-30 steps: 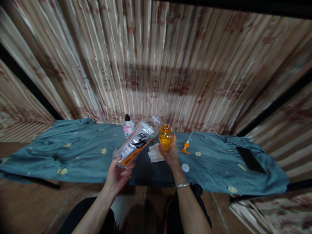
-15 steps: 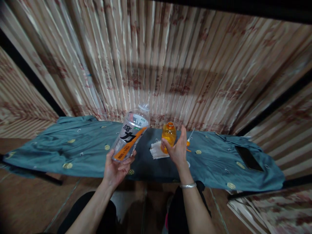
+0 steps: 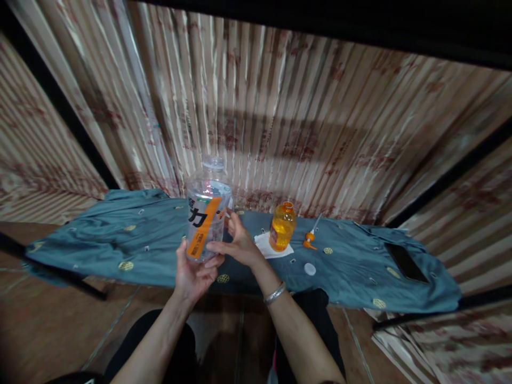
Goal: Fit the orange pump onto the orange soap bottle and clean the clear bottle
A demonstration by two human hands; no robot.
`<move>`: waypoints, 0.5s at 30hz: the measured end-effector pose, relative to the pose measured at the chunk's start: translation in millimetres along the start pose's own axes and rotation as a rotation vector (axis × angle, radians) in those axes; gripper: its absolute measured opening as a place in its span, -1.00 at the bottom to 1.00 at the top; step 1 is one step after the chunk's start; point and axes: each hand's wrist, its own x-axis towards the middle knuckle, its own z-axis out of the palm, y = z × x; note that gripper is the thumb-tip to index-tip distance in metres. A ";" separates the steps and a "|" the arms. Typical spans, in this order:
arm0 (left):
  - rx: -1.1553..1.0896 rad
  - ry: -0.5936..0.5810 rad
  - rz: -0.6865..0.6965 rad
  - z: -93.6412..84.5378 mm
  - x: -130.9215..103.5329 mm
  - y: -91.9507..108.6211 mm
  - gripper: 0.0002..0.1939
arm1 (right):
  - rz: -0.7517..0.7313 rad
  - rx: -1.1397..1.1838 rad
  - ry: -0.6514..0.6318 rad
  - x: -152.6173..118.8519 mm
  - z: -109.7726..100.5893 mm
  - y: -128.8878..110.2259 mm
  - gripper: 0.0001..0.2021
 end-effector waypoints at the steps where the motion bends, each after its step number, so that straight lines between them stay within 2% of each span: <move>1: -0.014 0.011 0.004 0.1 -1.3 1.6 -0.55 | 0.001 0.019 -0.009 1.4 5.4 1.3 0.13; 8: -0.068 0.103 0.007 0.9 -4.1 8.9 -0.49 | 0.053 0.054 0.029 1.7 34.4 -0.4 -0.12; 11: -0.075 0.127 0.005 -0.2 -2.5 9.6 -0.44 | 0.073 -0.006 0.065 -0.2 40.2 -4.5 -0.19; 15: -0.059 0.106 -0.022 -6.4 1.9 9.0 -0.38 | 0.003 -0.106 0.132 0.0 42.9 -1.5 -0.22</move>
